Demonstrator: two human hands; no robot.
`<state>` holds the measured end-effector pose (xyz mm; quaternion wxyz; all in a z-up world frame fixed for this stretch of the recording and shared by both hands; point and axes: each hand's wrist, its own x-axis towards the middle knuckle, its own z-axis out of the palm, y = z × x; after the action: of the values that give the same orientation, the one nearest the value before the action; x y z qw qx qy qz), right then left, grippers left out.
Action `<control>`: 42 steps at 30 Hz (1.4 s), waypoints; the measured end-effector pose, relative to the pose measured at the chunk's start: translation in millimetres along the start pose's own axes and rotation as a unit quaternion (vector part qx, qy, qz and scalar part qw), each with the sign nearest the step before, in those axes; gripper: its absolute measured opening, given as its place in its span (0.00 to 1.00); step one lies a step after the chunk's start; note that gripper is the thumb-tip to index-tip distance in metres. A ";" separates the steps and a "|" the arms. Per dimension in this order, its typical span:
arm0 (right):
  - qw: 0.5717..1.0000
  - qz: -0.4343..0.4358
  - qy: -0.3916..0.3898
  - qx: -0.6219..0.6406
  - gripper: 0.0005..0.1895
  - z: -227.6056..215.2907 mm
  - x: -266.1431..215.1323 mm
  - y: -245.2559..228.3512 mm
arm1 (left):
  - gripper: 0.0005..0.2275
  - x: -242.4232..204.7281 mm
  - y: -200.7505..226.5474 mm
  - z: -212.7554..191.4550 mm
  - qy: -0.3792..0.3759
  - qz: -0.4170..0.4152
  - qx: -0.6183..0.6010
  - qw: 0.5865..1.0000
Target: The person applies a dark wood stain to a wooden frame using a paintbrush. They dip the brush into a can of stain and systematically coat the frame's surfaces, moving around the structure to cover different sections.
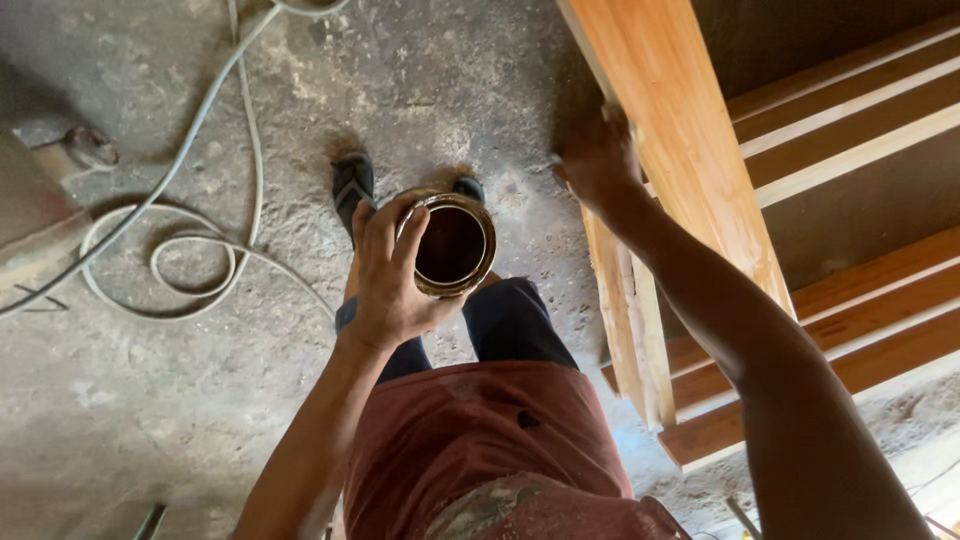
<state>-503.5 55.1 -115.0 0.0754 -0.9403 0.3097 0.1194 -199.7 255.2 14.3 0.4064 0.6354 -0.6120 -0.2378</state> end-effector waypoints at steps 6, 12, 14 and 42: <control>1.000 -0.001 -0.010 0.009 0.04 3.2 -35.4 -14.8 | 0.51 -12.5 -10.1 -9.5 0.017 -0.034 0.010 0.999; 0.972 0.065 -0.187 -0.127 0.13 15.9 -54.1 -14.8 | 0.50 -25.3 -26.5 -12.6 0.045 -0.045 0.007 0.998; 0.962 0.093 -0.231 -0.109 0.06 29.3 12.7 -10.7 | 0.50 -28.5 -32.5 -13.0 0.047 -0.053 0.015 0.997; 0.923 -0.205 -0.092 -0.311 0.17 -64.0 186.9 -44.7 | 0.51 3.2 -98.3 -78.4 0.103 -0.097 0.054 0.988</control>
<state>-319.5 -28.6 -101.2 -0.1697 -0.9442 0.0492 0.2780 -79.0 262.0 -20.8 0.4077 0.7338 -0.5141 -0.1762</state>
